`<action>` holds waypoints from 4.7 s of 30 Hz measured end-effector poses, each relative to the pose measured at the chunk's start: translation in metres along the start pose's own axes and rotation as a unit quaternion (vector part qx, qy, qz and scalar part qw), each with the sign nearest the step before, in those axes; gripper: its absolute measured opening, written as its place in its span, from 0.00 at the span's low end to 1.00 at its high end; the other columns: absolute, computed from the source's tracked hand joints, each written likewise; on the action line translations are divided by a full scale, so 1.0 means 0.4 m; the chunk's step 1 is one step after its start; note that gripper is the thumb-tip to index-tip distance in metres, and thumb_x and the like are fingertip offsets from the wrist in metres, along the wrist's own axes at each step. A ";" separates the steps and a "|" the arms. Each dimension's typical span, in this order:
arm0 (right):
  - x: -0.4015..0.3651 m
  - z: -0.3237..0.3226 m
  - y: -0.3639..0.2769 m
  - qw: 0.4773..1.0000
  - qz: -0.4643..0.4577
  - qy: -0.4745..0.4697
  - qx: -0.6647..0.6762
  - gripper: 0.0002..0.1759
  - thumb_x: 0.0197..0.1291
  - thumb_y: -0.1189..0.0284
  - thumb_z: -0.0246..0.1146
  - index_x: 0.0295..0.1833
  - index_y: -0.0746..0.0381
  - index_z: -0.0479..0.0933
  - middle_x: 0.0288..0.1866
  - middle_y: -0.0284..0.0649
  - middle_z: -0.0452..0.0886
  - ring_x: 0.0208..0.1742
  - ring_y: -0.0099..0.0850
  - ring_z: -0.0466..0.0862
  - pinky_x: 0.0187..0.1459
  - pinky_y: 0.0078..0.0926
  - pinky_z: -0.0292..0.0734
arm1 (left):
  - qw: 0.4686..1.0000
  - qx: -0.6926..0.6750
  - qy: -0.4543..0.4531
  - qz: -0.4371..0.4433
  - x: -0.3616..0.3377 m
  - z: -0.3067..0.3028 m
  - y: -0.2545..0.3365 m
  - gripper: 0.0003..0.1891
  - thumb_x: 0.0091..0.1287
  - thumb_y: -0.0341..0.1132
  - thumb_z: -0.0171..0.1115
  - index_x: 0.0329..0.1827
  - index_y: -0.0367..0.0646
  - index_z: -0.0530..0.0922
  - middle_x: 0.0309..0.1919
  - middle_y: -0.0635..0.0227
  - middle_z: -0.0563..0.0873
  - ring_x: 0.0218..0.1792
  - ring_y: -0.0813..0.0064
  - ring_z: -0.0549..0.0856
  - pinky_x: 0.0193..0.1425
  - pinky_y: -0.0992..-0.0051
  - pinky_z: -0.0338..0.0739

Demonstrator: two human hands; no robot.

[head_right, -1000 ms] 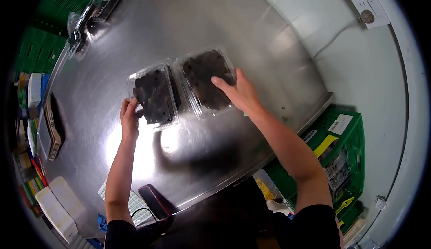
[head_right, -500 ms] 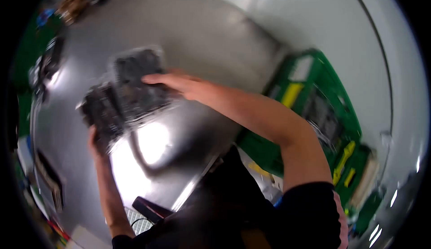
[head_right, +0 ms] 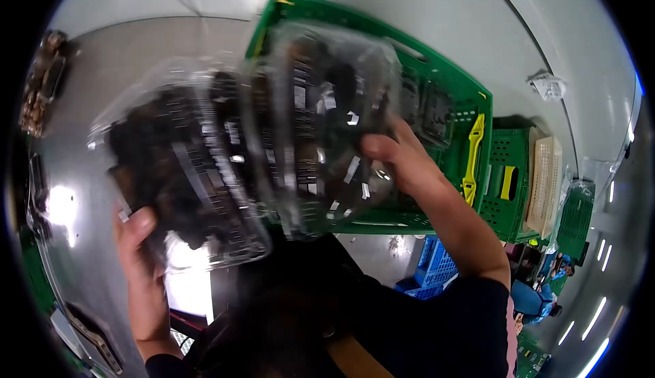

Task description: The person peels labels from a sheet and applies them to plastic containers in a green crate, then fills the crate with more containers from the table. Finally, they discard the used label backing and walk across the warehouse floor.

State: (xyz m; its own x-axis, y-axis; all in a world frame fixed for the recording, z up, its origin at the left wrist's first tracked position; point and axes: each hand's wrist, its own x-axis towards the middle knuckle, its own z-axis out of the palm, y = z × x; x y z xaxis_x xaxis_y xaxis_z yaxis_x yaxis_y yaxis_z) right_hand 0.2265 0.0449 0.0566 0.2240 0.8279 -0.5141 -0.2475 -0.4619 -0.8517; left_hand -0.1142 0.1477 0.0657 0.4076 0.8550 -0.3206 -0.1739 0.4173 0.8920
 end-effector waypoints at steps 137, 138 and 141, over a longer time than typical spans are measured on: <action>0.210 0.362 0.843 0.756 0.118 -0.561 -0.315 0.18 0.63 0.59 0.63 0.35 0.66 0.80 0.30 0.29 0.78 0.35 0.18 0.73 0.40 0.21 0.69 | 0.950 -0.137 0.280 -0.023 -0.483 -0.070 -0.909 0.09 0.65 0.33 0.59 0.27 0.39 0.78 0.23 0.78 0.77 0.26 0.89 0.72 0.30 0.83 0.66; 0.221 0.347 0.853 0.755 0.114 -0.561 -0.319 0.18 0.62 0.59 0.64 0.33 0.65 0.79 0.27 0.28 0.76 0.33 0.17 0.72 0.37 0.21 0.69 | 0.951 -0.110 0.286 -0.033 -0.488 -0.056 -0.914 0.10 0.67 0.34 0.60 0.28 0.39 0.78 0.22 0.79 0.77 0.25 0.90 0.72 0.29 0.83 0.66; 0.289 0.317 0.920 0.754 0.049 -0.536 -0.376 0.18 0.62 0.60 0.64 0.29 0.64 0.77 0.22 0.26 0.72 0.27 0.16 0.68 0.30 0.22 0.66 | 0.948 -0.103 0.280 -0.114 -0.459 -0.045 -0.964 0.12 0.68 0.37 0.63 0.28 0.41 0.79 0.21 0.82 0.76 0.24 0.91 0.71 0.27 0.83 0.66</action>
State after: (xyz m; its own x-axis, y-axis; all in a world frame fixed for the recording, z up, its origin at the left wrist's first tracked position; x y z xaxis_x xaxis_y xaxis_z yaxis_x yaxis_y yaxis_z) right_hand 0.0417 0.0109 -0.3032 -0.7517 0.3732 -0.5438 0.4810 -0.2541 -0.8391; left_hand -0.1382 -0.1646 -0.2250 -0.0736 0.7407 -0.6678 -0.3323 0.6131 0.7167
